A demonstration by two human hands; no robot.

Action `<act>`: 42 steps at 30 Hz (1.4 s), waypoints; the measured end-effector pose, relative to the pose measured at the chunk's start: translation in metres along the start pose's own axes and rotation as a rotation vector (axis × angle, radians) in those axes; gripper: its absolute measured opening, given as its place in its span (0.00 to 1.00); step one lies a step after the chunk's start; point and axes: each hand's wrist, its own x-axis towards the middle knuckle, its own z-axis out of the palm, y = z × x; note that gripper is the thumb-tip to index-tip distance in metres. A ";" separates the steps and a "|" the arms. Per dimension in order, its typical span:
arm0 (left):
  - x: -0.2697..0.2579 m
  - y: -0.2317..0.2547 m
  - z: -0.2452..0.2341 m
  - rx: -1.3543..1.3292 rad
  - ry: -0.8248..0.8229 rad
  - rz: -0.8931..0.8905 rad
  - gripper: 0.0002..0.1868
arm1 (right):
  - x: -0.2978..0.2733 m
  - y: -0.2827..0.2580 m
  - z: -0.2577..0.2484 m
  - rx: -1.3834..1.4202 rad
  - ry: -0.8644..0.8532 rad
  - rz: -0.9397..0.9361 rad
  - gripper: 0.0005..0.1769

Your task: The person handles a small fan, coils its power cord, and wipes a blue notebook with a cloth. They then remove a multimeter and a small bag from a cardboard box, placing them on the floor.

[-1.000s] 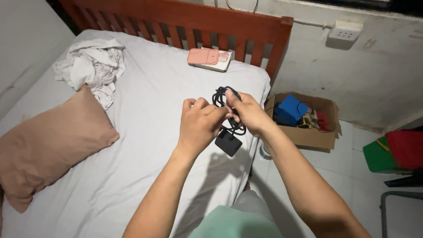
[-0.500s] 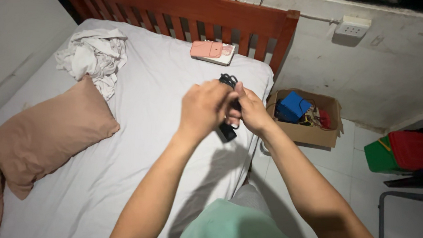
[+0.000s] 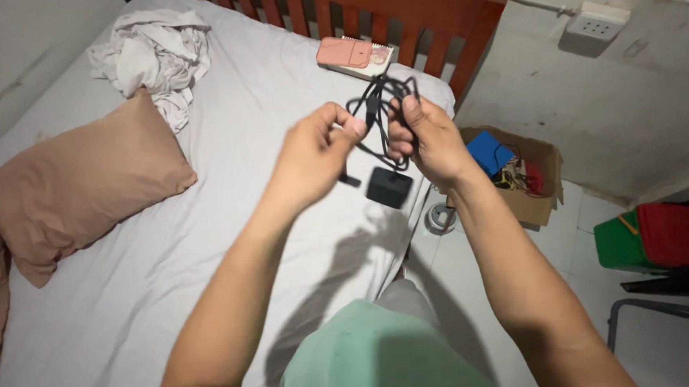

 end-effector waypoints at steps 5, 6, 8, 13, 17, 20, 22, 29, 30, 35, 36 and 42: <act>-0.009 -0.007 0.011 0.051 0.031 -0.111 0.08 | 0.009 0.005 0.000 -0.066 -0.018 -0.060 0.17; -0.008 -0.014 0.012 0.071 0.045 -0.059 0.08 | 0.010 0.007 0.000 -0.117 -0.016 -0.043 0.17; -0.006 -0.031 0.016 0.110 0.073 0.038 0.09 | 0.013 0.006 -0.001 -0.139 -0.021 -0.008 0.19; 0.002 -0.069 0.032 0.170 0.181 0.203 0.08 | 0.006 -0.005 0.021 -0.848 0.261 -0.105 0.23; -0.004 -0.073 0.048 0.430 0.412 0.364 0.07 | 0.007 -0.014 0.030 -1.046 0.248 -0.283 0.23; -0.001 -0.070 0.060 0.032 0.301 -0.209 0.07 | 0.009 -0.010 0.026 -0.995 0.255 -0.291 0.22; 0.005 -0.072 0.066 -0.199 0.340 -0.166 0.07 | 0.011 0.000 0.024 -0.879 0.236 -0.296 0.21; 0.005 -0.094 0.083 -0.740 0.359 0.116 0.15 | 0.010 0.021 0.040 -0.320 0.259 0.084 0.18; 0.003 -0.098 0.081 -0.822 0.288 0.077 0.18 | 0.009 0.021 0.042 -0.271 0.267 0.126 0.18; -0.005 -0.108 0.066 -0.797 0.127 0.091 0.24 | 0.015 0.029 0.025 -0.067 0.261 0.214 0.17; -0.007 -0.107 0.065 -0.830 0.113 0.061 0.24 | 0.017 0.033 0.021 -0.051 0.280 0.213 0.17; -0.020 -0.078 0.043 -0.565 0.012 -0.244 0.20 | 0.029 0.050 0.007 -0.170 0.465 0.010 0.14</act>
